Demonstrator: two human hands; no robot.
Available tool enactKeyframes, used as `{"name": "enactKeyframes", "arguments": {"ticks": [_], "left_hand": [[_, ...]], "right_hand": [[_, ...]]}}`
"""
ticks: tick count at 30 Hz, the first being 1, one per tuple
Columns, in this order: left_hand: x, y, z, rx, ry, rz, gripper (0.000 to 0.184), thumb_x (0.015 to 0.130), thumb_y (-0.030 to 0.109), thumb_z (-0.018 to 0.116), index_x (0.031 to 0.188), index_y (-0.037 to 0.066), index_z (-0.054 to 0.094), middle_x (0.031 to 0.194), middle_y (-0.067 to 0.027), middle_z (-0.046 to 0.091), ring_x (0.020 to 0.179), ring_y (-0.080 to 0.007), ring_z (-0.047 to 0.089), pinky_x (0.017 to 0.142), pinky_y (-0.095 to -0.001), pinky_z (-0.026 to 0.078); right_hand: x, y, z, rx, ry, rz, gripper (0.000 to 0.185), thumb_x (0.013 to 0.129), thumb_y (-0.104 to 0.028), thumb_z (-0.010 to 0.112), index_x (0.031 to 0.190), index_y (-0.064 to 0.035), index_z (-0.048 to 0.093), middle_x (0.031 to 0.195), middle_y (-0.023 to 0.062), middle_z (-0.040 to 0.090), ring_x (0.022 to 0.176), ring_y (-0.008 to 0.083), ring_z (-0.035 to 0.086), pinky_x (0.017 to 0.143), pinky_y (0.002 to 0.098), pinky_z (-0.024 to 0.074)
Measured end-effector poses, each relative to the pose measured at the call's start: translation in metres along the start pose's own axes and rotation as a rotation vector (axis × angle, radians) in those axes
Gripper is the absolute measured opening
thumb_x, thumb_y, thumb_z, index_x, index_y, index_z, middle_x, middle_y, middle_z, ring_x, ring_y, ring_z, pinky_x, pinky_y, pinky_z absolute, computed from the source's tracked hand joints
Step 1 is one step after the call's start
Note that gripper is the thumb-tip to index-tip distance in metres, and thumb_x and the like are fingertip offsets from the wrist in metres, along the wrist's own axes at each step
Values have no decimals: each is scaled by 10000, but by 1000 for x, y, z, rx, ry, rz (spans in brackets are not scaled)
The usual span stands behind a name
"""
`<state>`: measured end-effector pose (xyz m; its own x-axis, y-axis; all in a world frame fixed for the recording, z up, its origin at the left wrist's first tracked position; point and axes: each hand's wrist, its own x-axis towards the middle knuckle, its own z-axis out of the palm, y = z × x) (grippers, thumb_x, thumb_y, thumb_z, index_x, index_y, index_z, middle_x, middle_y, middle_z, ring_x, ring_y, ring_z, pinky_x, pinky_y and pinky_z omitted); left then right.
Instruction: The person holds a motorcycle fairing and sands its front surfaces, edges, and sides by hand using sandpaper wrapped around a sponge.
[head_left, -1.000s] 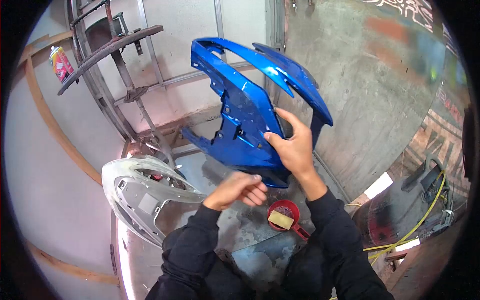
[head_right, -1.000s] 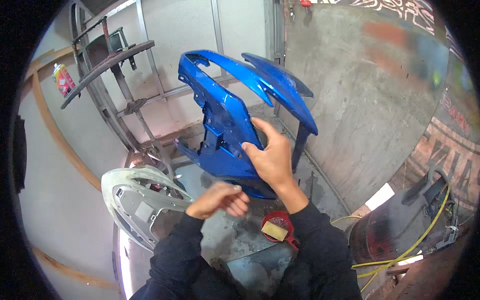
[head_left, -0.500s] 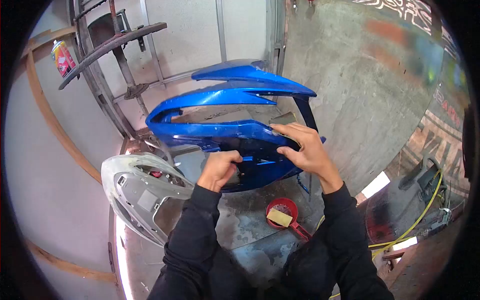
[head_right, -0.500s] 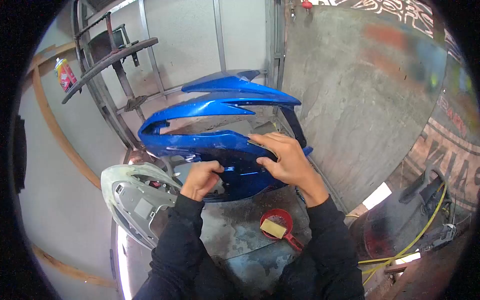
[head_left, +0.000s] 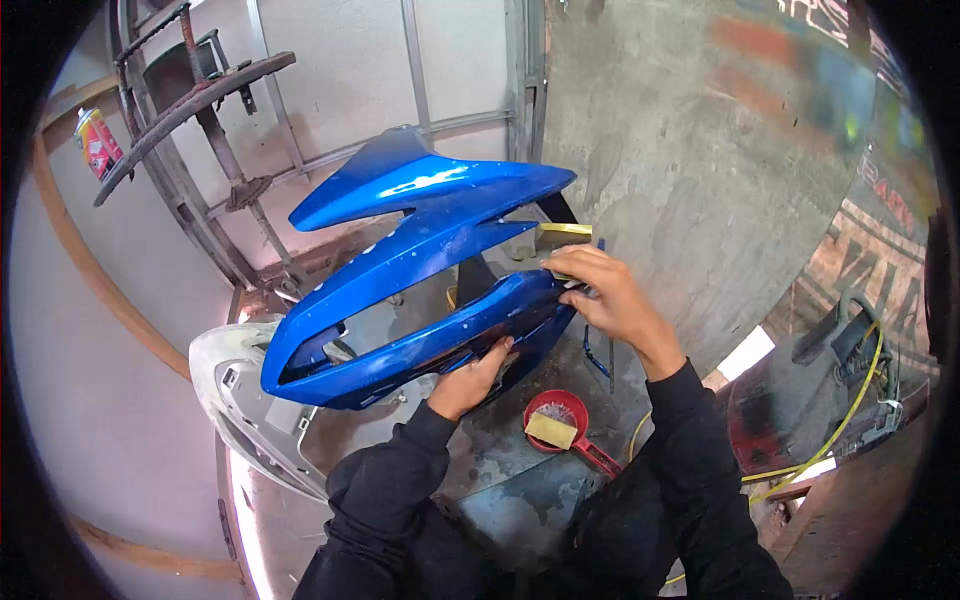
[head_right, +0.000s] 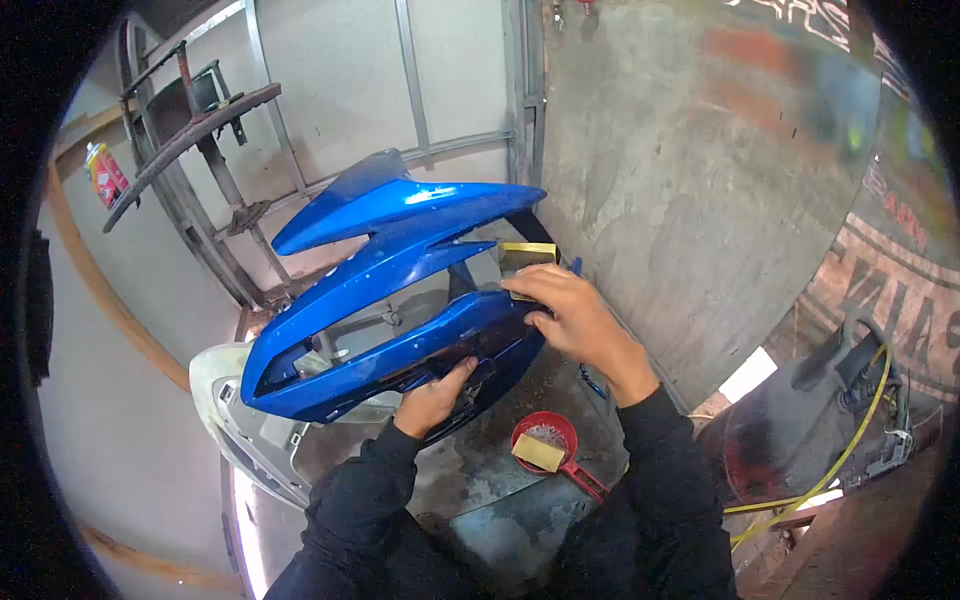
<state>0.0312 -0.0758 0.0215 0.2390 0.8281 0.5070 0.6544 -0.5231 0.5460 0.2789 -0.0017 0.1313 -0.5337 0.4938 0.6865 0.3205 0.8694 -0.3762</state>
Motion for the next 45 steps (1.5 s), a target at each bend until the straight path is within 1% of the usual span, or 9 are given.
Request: {"name": "enactKeyframes", "arguments": {"ticks": [4, 8, 12, 15, 20, 22, 27, 35, 45], "left_hand": [[-1, 4, 4, -71, 71, -88, 310, 1015, 237, 648, 1216, 4, 691, 1176, -194, 709, 1060, -350, 689, 955, -449, 513], [2, 5, -4, -201, 59, -163, 332, 1011, 265, 656, 1227, 15, 690, 1197, -180, 708, 1111, -338, 674, 991, -441, 497], [2, 6, 0, -216, 6, -192, 387, 996, 317, 672, 1236, 13, 685, 1214, -177, 705, 1159, -310, 657, 1018, -432, 482], [6, 16, 3, -335, -42, -394, 402, 993, 333, 675, 1230, 8, 685, 1212, -181, 704, 1156, -312, 656, 1023, -439, 478], [4, -2, 8, -298, 9, -250, 394, 986, 333, 683, 1216, 14, 697, 1201, -183, 707, 1135, -328, 660, 1018, -438, 479], [8, 6, 2, -325, -2, -358, 385, 981, 327, 688, 1208, 16, 703, 1198, -183, 709, 1130, -328, 662, 1013, -432, 482], [6, -9, 10, -279, 64, -188, 378, 988, 308, 683, 1229, 18, 702, 1199, -175, 715, 1135, -301, 666, 1015, -413, 482], [14, -8, 0, -372, 86, -331, 404, 1005, 294, 686, 1296, 18, 638, 1209, -160, 695, 1130, -275, 662, 1002, -389, 489], [13, -1, -5, -226, 127, -156, 378, 992, 237, 700, 1283, 8, 627, 1202, -159, 677, 1092, -295, 671, 976, -395, 502]], "right_hand": [[-11, 3, -1, -115, 93, 43, 574, 695, 108, 728, 1251, -23, 673, 1265, 166, 687, 1279, 367, 599, 1087, 439, 481], [-26, 10, 14, -166, 229, 108, 537, 740, 133, 555, 1239, -18, 685, 1308, 155, 685, 1305, 365, 595, 1101, 443, 469], [-27, -2, 14, -363, 262, 272, 499, 749, 127, 561, 1209, -6, 698, 1286, 168, 664, 1250, 374, 617, 1075, 425, 480], [-28, 2, 22, -334, 320, 209, 448, 756, 92, 626, 1187, -9, 700, 1152, 152, 680, 1176, 376, 632, 1012, 452, 513], [-24, -9, 25, -196, 298, 186, 385, 779, 16, 696, 1162, -14, 718, 1171, 140, 683, 1172, 362, 643, 988, 427, 527], [-25, -1, 22, -279, 286, 256, 364, 803, -13, 701, 1166, -19, 722, 1185, 134, 689, 1173, 354, 645, 994, 421, 527], [-11, -21, 42, -213, 415, 93, 247, 881, -89, 684, 1114, -29, 742, 1146, 105, 726, 1120, 338, 652, 1096, 468, 458], [-4, -26, 44, -184, 422, 125, 222, 882, -89, 683, 1087, -40, 753, 1157, 101, 722, 1169, 359, 611, 1075, 458, 464], [-4, -37, 42, -182, 431, 76, 227, 881, -64, 678, 1091, -15, 747, 1130, 105, 734, 1127, 312, 641, 1081, 460, 455]]}}
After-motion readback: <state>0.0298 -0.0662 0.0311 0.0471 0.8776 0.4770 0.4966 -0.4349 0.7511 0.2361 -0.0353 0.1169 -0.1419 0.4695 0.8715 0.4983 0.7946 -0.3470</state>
